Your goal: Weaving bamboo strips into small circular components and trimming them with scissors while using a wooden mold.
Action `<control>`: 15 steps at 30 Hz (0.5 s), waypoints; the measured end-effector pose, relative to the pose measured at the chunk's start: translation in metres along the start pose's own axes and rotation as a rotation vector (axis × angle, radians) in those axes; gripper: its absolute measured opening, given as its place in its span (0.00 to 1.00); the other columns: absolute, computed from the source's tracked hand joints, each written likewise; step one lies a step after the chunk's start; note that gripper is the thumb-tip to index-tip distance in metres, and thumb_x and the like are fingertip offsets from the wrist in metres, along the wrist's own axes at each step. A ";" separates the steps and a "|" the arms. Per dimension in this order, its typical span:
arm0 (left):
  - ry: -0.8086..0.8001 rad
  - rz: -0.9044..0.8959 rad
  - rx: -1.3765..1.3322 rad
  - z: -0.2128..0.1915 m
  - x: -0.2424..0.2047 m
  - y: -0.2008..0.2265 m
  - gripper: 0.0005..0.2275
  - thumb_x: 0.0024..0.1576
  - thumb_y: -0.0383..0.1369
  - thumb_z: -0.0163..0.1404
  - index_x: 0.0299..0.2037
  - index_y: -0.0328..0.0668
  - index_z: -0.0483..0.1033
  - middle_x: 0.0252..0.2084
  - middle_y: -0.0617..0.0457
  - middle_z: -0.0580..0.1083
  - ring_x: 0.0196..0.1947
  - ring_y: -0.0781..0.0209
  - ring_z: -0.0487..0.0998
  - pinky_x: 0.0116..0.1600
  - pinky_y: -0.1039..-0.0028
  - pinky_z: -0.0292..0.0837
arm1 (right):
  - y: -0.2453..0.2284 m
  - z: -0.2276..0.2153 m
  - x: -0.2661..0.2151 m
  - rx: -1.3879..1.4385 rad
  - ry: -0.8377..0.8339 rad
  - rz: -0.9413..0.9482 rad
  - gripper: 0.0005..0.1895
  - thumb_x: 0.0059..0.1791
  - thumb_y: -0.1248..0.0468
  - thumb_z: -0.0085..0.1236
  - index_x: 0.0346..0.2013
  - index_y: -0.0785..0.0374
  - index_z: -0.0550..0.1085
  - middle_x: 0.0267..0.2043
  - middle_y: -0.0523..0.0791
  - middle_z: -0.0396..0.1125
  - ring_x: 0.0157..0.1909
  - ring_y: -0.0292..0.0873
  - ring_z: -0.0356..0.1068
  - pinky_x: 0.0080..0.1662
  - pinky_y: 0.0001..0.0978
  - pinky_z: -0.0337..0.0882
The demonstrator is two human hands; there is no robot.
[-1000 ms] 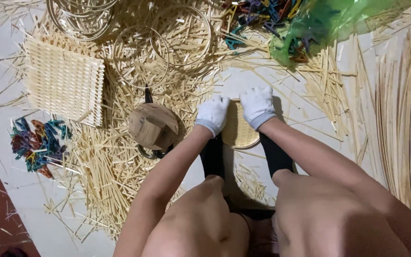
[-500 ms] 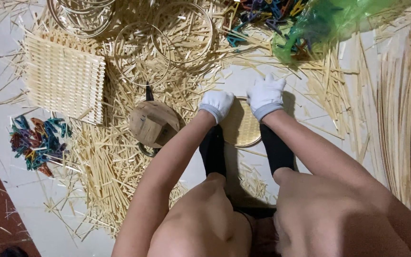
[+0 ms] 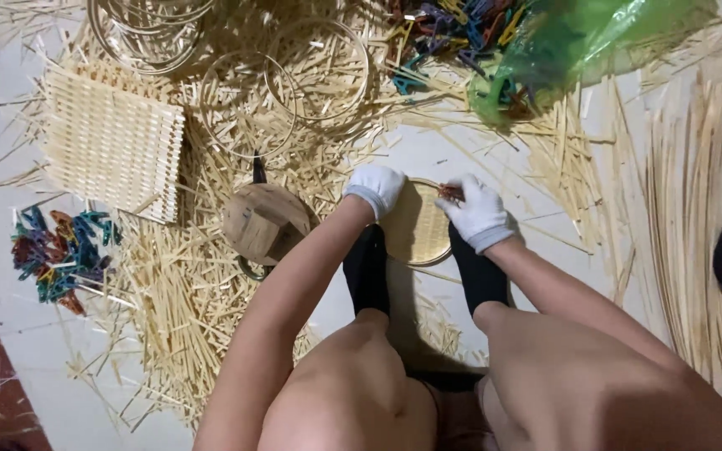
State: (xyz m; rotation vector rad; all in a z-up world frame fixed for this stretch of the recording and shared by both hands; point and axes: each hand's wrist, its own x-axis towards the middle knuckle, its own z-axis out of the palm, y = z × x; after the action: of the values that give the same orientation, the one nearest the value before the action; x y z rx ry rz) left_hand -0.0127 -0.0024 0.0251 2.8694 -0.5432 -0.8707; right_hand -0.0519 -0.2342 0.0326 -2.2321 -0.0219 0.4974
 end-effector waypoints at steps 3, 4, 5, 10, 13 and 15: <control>0.000 0.015 0.011 0.007 -0.004 0.000 0.10 0.56 0.30 0.47 0.39 0.41 0.82 0.38 0.37 0.80 0.40 0.40 0.82 0.42 0.55 0.78 | -0.001 0.005 0.003 -0.018 -0.034 -0.095 0.18 0.48 0.56 0.64 0.48 0.62 0.73 0.45 0.52 0.74 0.47 0.53 0.76 0.50 0.44 0.76; -0.001 0.016 0.016 0.006 -0.001 -0.002 0.10 0.56 0.30 0.47 0.39 0.41 0.82 0.38 0.37 0.80 0.40 0.40 0.82 0.42 0.55 0.78 | -0.006 0.008 0.011 -0.014 -0.030 -0.095 0.18 0.48 0.56 0.64 0.48 0.62 0.73 0.45 0.52 0.74 0.47 0.53 0.76 0.50 0.44 0.76; -0.006 0.019 0.010 0.007 0.000 -0.001 0.09 0.56 0.30 0.47 0.39 0.41 0.82 0.38 0.38 0.80 0.39 0.40 0.83 0.41 0.54 0.78 | -0.011 0.010 0.018 -0.123 -0.065 -0.181 0.16 0.50 0.57 0.64 0.48 0.60 0.74 0.46 0.52 0.73 0.48 0.55 0.75 0.51 0.46 0.75; -0.026 0.009 0.020 0.002 -0.008 -0.001 0.09 0.57 0.31 0.47 0.39 0.43 0.82 0.38 0.38 0.80 0.38 0.41 0.83 0.40 0.54 0.78 | -0.039 0.009 0.037 -0.306 -0.170 -0.298 0.16 0.49 0.57 0.64 0.48 0.60 0.73 0.46 0.54 0.72 0.49 0.58 0.72 0.51 0.50 0.72; -0.006 -0.005 -0.017 -0.010 -0.018 0.000 0.09 0.60 0.33 0.46 0.41 0.44 0.80 0.38 0.38 0.80 0.38 0.40 0.82 0.40 0.54 0.77 | -0.032 -0.001 0.039 -0.205 -0.191 -0.156 0.22 0.44 0.58 0.63 0.50 0.62 0.71 0.46 0.54 0.72 0.47 0.57 0.72 0.48 0.48 0.72; 0.079 -0.069 -0.266 -0.014 -0.028 -0.003 0.10 0.61 0.37 0.47 0.42 0.43 0.79 0.41 0.38 0.79 0.41 0.38 0.80 0.43 0.55 0.74 | -0.030 -0.010 0.040 -0.122 -0.281 -0.009 0.19 0.46 0.59 0.59 0.51 0.59 0.75 0.45 0.52 0.74 0.46 0.54 0.74 0.49 0.44 0.72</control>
State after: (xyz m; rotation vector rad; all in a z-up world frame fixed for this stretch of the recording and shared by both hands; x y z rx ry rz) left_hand -0.0258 0.0099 0.0503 2.6790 -0.2962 -0.7699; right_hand -0.0067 -0.2143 0.0469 -2.2616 -0.2136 0.8200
